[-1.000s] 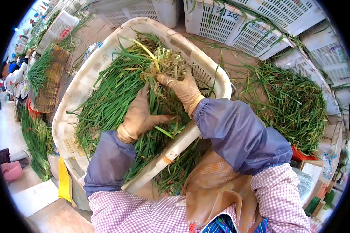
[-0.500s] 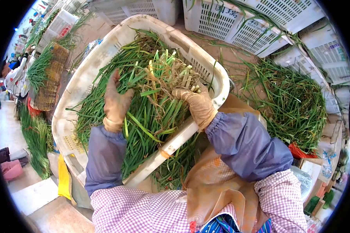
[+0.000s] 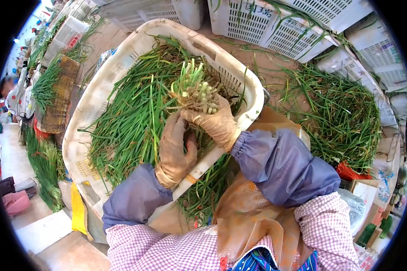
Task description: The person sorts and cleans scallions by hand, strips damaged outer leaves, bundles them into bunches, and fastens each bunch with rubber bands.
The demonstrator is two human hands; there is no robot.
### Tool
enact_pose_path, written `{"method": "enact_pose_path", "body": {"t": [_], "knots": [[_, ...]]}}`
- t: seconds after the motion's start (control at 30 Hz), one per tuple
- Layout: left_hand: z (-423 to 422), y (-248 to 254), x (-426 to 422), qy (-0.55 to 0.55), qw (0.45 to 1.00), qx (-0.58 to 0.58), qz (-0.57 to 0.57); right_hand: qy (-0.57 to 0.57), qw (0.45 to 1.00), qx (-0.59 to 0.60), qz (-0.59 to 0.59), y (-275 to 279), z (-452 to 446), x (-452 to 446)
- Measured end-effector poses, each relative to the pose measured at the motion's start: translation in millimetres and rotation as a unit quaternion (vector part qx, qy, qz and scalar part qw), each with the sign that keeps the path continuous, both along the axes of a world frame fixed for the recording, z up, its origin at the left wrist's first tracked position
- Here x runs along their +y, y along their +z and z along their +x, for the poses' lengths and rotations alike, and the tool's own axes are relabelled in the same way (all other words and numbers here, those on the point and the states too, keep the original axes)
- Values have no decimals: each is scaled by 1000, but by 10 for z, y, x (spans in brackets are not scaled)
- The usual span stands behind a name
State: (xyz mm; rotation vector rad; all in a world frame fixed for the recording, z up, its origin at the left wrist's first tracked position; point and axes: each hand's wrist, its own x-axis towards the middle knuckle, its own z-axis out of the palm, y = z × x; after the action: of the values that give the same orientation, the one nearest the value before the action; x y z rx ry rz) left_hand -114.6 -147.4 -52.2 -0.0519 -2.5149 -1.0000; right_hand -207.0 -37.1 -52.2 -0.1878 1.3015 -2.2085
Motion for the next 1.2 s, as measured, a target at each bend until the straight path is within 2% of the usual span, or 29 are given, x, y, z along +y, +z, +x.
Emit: {"method": "enact_pose_path", "body": {"t": [0.03, 0.07, 0.13, 0.17, 0.2, 0.27, 0.33, 0.4, 0.43, 0.47, 0.5, 0.53, 0.6, 0.63, 0.73, 0.77, 0.83, 0.87, 0.9, 0.93, 1.0, 1.03, 1.07, 1.1, 1.17, 1.2], "knots": [[18, 7, 9, -8, 995, -38, 94, -30, 1000, -9, -1, -35, 4, -4], [18, 0, -63, -8, 995, -40, 93, -30, 999, -10, -1, -79, 20, -13], [-17, -13, -380, -20, 962, -23, 270, -74, 993, 7, -90, -141, 65, -33], [-94, 50, -523, 39, 946, 10, 320, -43, 999, 32, 5, -46, 74, -8], [-190, 142, -657, 98, 924, 42, 368, -43, 999, 28, 4, -44, 106, -9], [-319, 261, -871, 110, 920, 14, 376, 14, 999, 28, -28, -46, 187, -13], [-466, 331, -912, 117, 915, -13, 385, 30, 997, 69, 18, 31, 217, 4], [-619, 369, -822, -35, 954, -56, 293, 60, 992, 112, 23, 67, 228, 11], [-715, 419, -749, -121, 957, -80, 252, 78, 996, 16, -40, 3, 240, -21], [-844, 426, -703, -121, 956, -80, 254, 78, 996, 15, -39, -14, 243, -14], [-987, 427, -670, -244, 913, -178, 274, 79, 991, 102, 20, -22, 246, -9], [-1085, 424, -645, -360, 846, -270, 286, 80, 976, 188, 79, -26, 249, -5], [-1168, 229, -600, -318, 835, -407, 190, 83, 971, 208, 87, -27, 249, -10], [-1245, 164, -595, -331, 834, -441, 28, 86, 974, 195, 75, -47, 250, -10], [-1184, -323, -781, -362, 869, -293, -169, 95, 981, 153, 76, 21, 232, -2], [-1196, -474, -824, -361, 868, -295, -170, 99, 983, 145, 57, 42, 235, -3], [-1191, -671, -902, -364, 823, -307, -310, 80, 980, 170, 58, 202, 264, 1], [-1093, -544, -792, -358, 825, -309, -308, 86, 980, 171, 56, 289, 239, 26], [-927, -302, -554, -262, 901, -341, 53, 46, 994, 98, 8, 360, 195, 84], [-951, -560, -681, -260, 903, -315, 132, 8, 999, 22, -39, 413, 152, 146], [-1006, -1059, -927, -268, 885, -253, 286, -95, 992, -2, -78, 497, 39, 272], [-1015, -1188, -1018, -307, 933, -188, -12, -123, 991, 33, -40, 532, -24, 355], [-1025, -1227, -1027, -315, 892, -105, -308, -154, 986, 68, -1, 575, -73, 467], [-952, -721, -857, -354, 871, -122, -318, -162, 984, 75, -4, 691, -87, 609], [-895, -831, -850, -342, 871, -104, -336, -184, 978, 97, -36, 943, -184, 1010], [-906, -992, -927, -357, 904, -151, -182, -199, 971, 113, -65, 1051, -311, 1268]]}}
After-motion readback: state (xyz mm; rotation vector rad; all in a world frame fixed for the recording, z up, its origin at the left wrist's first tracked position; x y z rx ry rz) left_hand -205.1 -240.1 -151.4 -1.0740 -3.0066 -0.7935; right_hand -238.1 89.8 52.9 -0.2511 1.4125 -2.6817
